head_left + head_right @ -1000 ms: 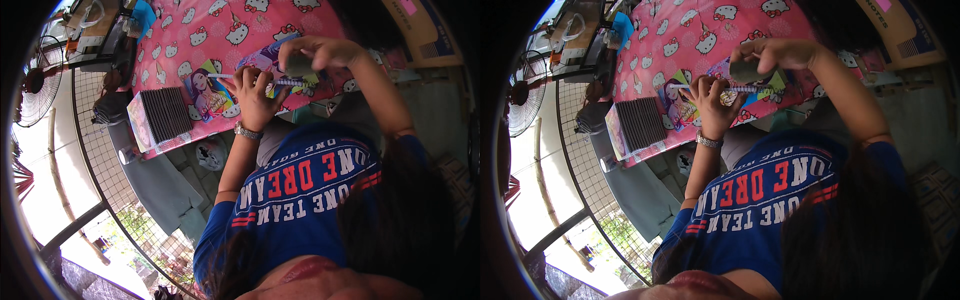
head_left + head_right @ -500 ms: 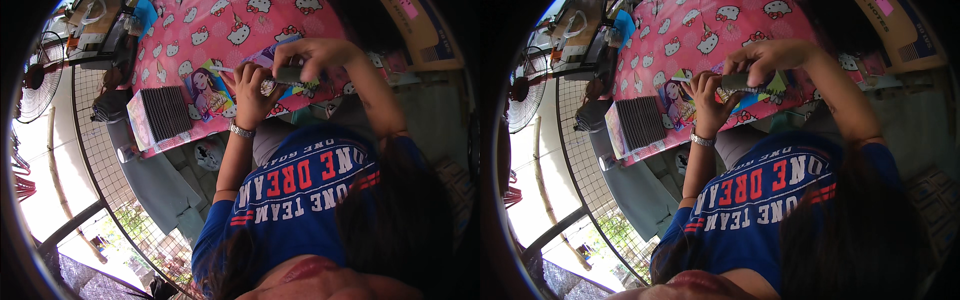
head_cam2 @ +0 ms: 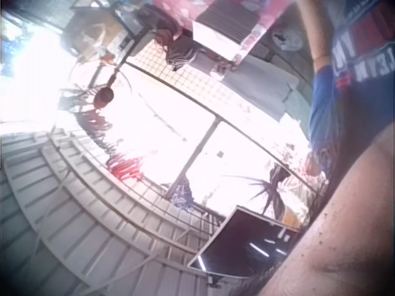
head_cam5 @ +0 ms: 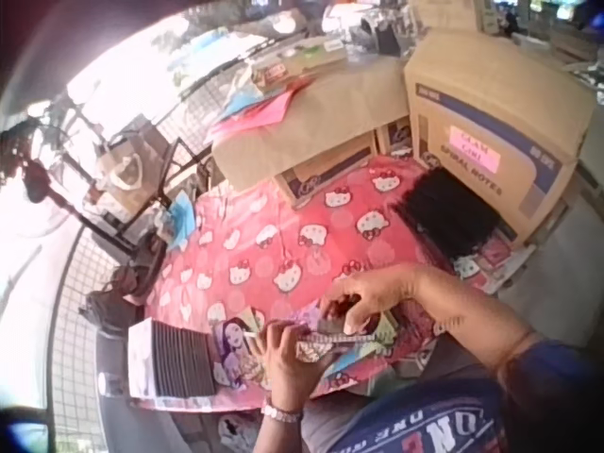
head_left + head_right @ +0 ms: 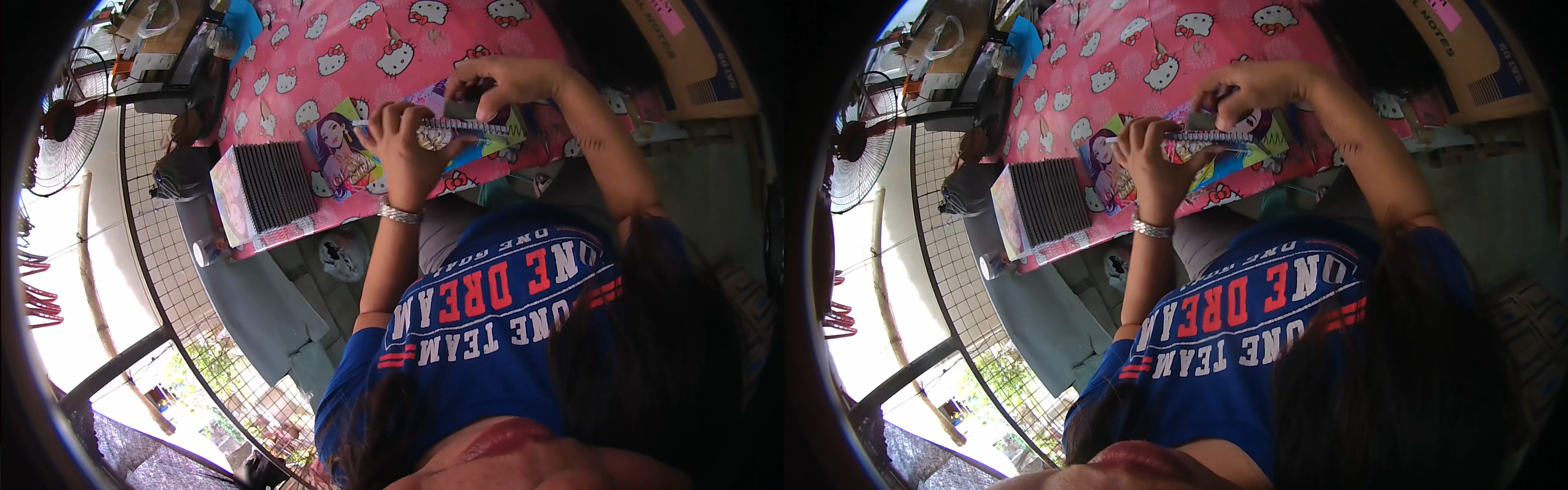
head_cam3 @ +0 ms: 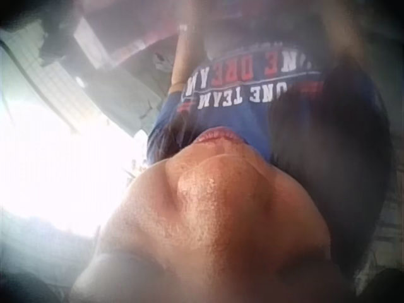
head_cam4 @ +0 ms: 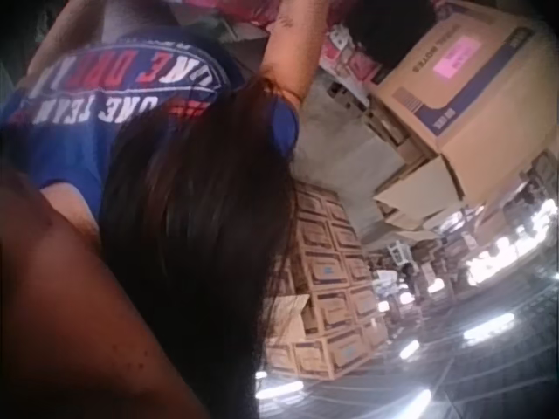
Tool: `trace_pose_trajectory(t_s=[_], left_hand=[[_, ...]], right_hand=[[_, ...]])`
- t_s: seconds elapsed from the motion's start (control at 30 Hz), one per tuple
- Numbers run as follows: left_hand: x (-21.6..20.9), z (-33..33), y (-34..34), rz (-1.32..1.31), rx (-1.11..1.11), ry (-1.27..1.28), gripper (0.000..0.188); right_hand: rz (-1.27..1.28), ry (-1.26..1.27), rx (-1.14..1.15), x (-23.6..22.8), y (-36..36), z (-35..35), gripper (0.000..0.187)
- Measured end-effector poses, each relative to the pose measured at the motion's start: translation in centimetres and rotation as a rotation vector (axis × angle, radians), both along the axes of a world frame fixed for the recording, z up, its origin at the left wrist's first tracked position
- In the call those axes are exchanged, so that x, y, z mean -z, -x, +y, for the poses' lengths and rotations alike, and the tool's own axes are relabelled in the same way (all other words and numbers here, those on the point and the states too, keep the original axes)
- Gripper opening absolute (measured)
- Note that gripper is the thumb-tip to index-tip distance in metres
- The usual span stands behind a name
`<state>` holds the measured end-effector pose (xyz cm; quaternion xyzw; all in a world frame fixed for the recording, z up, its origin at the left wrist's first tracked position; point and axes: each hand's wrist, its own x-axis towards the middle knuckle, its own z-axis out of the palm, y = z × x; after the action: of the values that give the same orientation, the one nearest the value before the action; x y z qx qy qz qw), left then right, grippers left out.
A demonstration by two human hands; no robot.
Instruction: The person is wrapping notebooks in plastic film by hand. They use scissors to trim the film and secure it around the covers with tape.
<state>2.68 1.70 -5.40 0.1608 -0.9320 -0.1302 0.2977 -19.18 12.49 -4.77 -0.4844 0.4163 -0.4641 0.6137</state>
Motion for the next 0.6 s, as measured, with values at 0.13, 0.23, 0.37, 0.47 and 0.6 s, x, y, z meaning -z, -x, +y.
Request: trace_pose_trajectory(t_s=[0.13, 0.23, 0.37, 0.47, 0.6], left_hand=[[-0.1, -2.7, -0.2, -0.021, 0.103, -0.032, 0.043], [0.2, -2.8, 0.0, 0.014, 0.115, -0.042, 0.044], [0.4, -2.1, 0.1, 0.0, 0.099, -0.046, 0.045], [0.1, -1.7, 0.5, 0.03, 0.115, -0.07, 0.045], [0.2, -1.2, 0.3, 0.004, 0.107, -0.1, 0.047]], right_hand=[[0.166, 0.035, -0.01, -0.1, -0.2, -1.1, 0.062], [0.094, 0.087, -0.049, -0.4, 0.2, -1.4, 0.062], [0.08, 0.026, -0.067, -0.9, -0.2, -0.6, 0.059], [-0.336, 0.191, -0.087, -0.6, -0.7, 0.3, 0.052], [-0.295, 0.218, -0.11, -0.7, -0.4, 0.1, 0.053]])
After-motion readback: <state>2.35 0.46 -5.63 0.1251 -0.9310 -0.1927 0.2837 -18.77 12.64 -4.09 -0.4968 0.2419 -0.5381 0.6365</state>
